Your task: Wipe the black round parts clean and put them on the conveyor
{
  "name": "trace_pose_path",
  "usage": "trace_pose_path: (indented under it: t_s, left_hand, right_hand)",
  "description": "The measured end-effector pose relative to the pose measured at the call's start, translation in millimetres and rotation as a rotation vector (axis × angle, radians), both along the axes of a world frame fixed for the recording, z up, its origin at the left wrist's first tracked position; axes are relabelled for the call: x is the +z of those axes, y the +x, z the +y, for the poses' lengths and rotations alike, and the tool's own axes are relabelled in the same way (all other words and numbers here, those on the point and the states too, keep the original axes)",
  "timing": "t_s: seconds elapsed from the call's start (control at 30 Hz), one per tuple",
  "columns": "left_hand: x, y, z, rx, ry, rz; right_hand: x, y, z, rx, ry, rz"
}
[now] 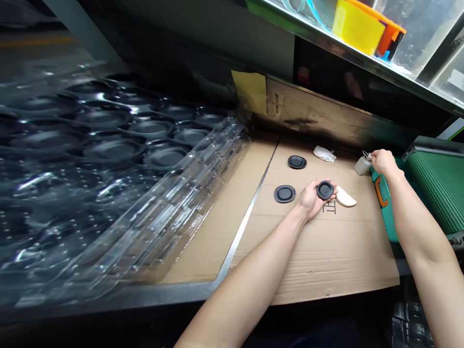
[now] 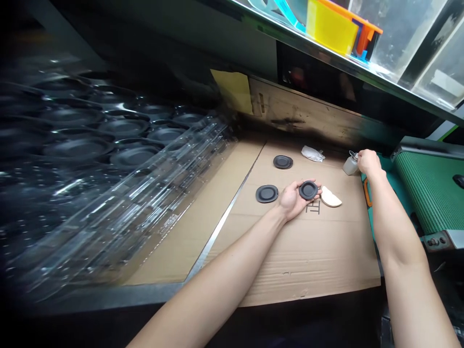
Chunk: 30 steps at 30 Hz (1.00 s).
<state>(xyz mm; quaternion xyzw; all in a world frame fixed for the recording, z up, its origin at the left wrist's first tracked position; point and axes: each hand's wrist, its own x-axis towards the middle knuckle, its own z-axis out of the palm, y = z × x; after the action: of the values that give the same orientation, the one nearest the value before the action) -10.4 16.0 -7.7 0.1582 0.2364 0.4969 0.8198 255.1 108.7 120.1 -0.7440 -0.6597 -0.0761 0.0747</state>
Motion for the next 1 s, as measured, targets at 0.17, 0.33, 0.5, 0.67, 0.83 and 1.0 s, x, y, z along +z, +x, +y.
trace_pose_path:
  t_s: [0.17, 0.33, 0.5, 0.67, 0.83, 1.0]
  left_hand:
    - [1.5, 0, -1, -0.003, -0.014, -0.006]
    - [2.1, 0, -1, -0.010, -0.026, -0.016]
    - [2.2, 0, 1, 0.008, -0.034, -0.040]
    - [1.8, -1, 3, 0.054, -0.066, -0.117]
    - [1.2, 1, 3, 0.095, -0.063, -0.098]
    - [1.0, 4, 0, 0.132, -0.044, -0.021]
  right_hand:
    - [8.0, -5, 5, 0.016, -0.106, -0.082]
    - [24.6, -4, 1, -0.042, -0.160, -0.023]
    - [17.9, -27, -33, 0.046, 0.217, 0.162]
    - [-56.4, -94, -94, 0.364, 0.209, 0.249]
    - [-112.1, -137, -116, 0.529, 0.119, 0.316]
    - [-113.4, -145, -112, 0.470, 0.111, 0.226]
